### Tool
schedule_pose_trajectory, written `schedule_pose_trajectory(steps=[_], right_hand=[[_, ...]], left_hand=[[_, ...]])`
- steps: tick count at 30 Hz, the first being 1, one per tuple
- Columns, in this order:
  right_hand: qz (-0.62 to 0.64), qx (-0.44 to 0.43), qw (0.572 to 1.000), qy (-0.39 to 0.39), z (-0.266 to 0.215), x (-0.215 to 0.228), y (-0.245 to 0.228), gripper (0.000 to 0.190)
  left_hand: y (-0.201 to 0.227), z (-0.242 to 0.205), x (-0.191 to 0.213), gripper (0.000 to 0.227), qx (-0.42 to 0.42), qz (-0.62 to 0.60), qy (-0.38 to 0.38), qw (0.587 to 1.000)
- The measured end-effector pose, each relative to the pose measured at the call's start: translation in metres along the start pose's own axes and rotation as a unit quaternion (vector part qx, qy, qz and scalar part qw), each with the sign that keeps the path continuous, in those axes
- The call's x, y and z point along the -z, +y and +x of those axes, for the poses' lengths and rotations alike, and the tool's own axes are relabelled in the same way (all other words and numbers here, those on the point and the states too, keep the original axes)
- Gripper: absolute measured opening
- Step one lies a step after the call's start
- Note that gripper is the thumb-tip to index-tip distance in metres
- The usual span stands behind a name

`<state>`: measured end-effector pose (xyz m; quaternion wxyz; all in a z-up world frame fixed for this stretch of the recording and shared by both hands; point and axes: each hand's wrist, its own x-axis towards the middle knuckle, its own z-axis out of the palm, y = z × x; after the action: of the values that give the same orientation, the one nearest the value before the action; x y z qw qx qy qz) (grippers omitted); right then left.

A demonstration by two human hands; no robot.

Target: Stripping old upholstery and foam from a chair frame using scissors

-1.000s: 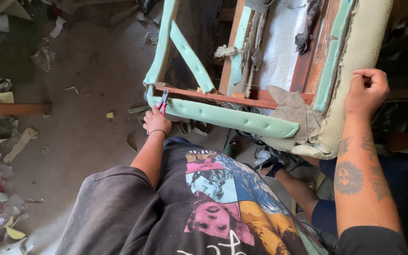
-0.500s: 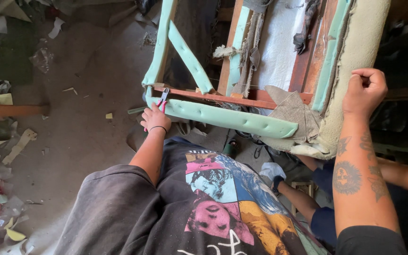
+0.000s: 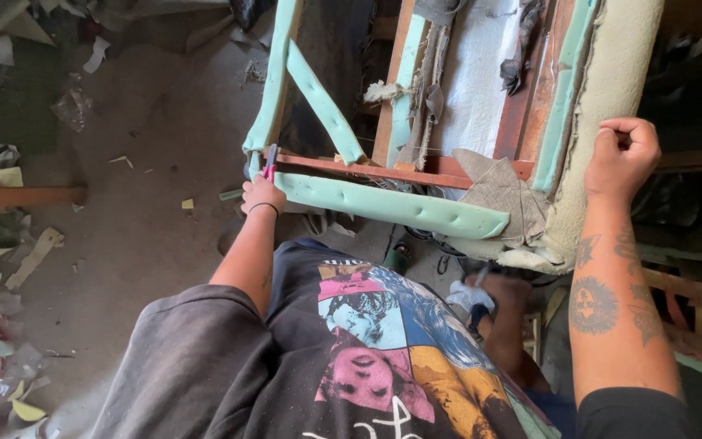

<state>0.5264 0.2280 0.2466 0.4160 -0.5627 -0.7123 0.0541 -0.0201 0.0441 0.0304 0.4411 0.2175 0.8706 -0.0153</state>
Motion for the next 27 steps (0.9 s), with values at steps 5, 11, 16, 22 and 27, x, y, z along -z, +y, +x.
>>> schedule_pose_trajectory(steps=[5, 11, 16, 22, 27], right_hand=[[-0.004, 0.001, 1.000, -0.003, -0.001, 0.001, -0.002, 0.017], [0.011, -0.009, 1.000, 0.004, -0.001, 0.000, 0.000, 0.018], [0.006, -0.005, 1.000, -0.002, -0.001, 0.002, -0.012, 0.018], [0.013, 0.004, 1.000, -0.005, -0.002, 0.001, -0.007, 0.017], [0.017, 0.002, 1.000, 0.000, -0.001, 0.000, -0.007, 0.017]], left_hand=[[0.018, -0.023, 0.032, 0.065, -0.012, 0.140, -0.054, 0.989], [0.035, -0.035, 0.067, 0.057, 0.007, 0.234, -0.068, 0.970], [0.040, -0.043, 0.085, 0.066, -0.044, 0.328, -0.092, 0.939], [0.024, -0.001, 0.072, 0.036, -0.060, 0.179, -0.084, 0.978], [-0.036, 0.066, 0.014, 0.012, 0.074, -0.269, -0.010, 0.960]])
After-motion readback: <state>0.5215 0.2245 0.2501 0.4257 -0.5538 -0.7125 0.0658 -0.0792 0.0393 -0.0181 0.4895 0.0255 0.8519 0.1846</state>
